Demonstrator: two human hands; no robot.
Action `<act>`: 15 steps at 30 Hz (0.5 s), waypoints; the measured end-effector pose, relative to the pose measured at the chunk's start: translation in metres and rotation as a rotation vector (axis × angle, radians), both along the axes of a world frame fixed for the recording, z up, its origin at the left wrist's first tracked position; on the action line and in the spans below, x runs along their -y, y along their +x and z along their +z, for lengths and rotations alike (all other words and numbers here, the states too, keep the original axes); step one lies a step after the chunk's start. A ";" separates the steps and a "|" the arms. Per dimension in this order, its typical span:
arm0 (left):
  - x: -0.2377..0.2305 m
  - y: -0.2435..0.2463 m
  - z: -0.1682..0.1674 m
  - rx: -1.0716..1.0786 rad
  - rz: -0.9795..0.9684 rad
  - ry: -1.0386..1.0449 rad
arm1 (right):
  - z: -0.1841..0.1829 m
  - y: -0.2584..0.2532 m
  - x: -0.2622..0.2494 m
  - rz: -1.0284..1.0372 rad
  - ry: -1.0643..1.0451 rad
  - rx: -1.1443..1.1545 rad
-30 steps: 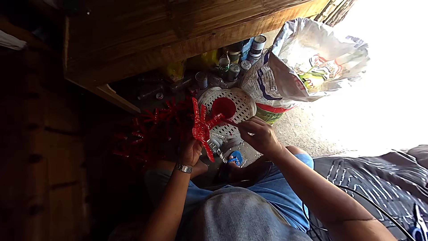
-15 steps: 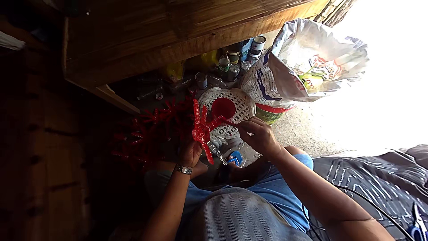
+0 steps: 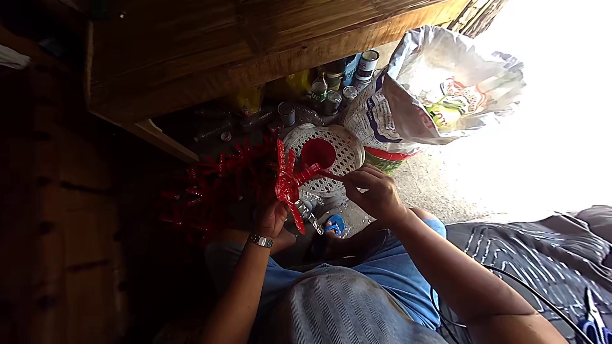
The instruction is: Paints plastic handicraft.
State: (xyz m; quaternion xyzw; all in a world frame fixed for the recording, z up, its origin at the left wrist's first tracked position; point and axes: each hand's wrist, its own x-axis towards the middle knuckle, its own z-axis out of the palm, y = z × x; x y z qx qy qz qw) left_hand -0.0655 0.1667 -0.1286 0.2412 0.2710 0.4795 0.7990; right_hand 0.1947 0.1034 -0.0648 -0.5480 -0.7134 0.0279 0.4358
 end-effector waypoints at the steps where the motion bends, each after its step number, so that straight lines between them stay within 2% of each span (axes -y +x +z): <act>1: 0.000 0.000 0.000 0.005 -0.008 0.007 | 0.002 0.000 -0.002 -0.007 0.003 -0.001; 7: -0.002 0.001 0.002 0.004 -0.006 0.020 | -0.006 0.001 -0.013 -0.014 -0.070 0.004; 15: -0.002 0.000 -0.002 0.002 -0.027 0.033 | 0.004 -0.004 -0.002 -0.016 -0.004 -0.015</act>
